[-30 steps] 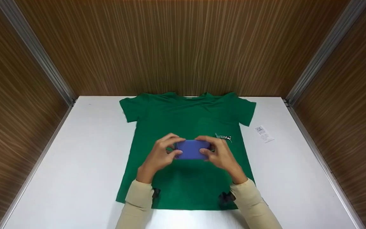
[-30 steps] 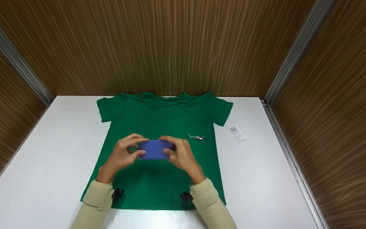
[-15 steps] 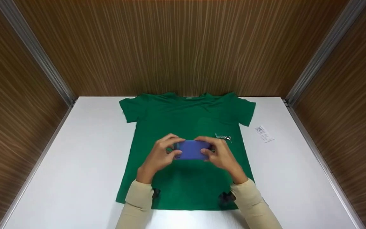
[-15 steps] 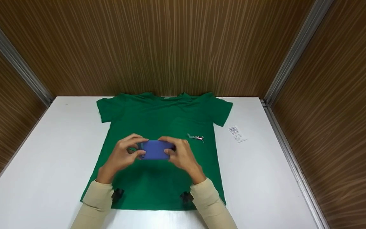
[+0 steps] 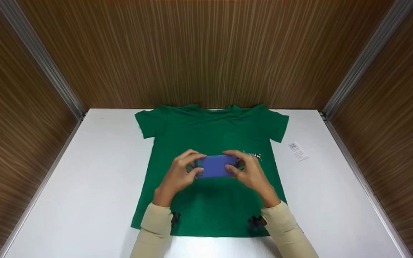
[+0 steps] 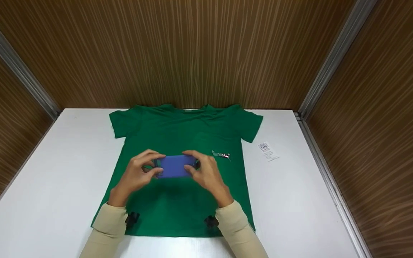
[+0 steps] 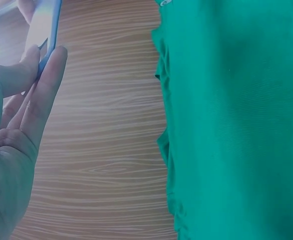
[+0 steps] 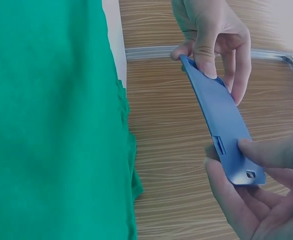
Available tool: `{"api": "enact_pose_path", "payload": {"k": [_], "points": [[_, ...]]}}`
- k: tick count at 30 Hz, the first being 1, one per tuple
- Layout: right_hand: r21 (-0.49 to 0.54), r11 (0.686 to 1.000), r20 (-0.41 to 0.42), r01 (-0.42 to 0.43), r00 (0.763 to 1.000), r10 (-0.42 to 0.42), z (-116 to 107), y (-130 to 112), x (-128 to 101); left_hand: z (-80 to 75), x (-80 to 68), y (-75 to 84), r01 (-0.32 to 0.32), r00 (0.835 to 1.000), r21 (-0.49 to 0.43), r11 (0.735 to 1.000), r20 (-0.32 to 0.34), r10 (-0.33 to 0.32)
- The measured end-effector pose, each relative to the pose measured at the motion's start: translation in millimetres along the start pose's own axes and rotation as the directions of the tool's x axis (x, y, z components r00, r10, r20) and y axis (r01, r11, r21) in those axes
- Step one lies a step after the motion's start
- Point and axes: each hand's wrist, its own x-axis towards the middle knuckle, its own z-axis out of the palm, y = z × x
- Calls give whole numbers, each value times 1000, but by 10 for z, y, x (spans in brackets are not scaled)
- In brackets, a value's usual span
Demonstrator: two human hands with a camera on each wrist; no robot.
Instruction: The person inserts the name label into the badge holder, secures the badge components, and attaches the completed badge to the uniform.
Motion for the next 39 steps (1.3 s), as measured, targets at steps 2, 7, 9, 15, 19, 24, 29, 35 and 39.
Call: {"api": "enact_pose_path", "payload": {"k": [2, 7, 9, 15, 19, 24, 29, 35, 39], "points": [[-16, 1000, -33, 8, 999, -9, -5, 2, 5, -3, 2, 5, 4, 1000, 2, 1000, -6, -4], [-39, 999, -68, 30, 997, -33, -8, 6, 17, -4, 3, 6, 8, 1000, 0, 1000, -5, -8], [-44, 999, -70, 32, 997, -35, -7, 7, 19, -3, 5, 0, 9, 1000, -5, 1000, -2, -9], [-52, 998, -66, 38, 997, -41, -9, 17, 10, 5, 6, -4, 8, 1000, -13, 1000, 3, -8], [-51, 998, -58, 41, 997, -44, -12, 17, 5, -1, 4, -3, 10, 1000, -11, 1000, 5, -10], [-49, 998, -49, 43, 998, -45, -18, 14, 0, -7, 7, -10, -2, 1000, -10, 1000, 6, 2], [-44, 998, -43, 48, 998, -50, -23, 15, -1, -13, 6, -12, 5, 1000, -9, 1000, 12, -5], [-32, 999, -39, 39, 998, -40, -27, 13, 1, -19, 9, -7, -3, 1000, -7, 1000, 7, 3], [-31, 999, -51, 28, 998, -29, -28, 10, 2, -21, 10, 0, -4, 1000, -8, 1000, 6, 4]]}}
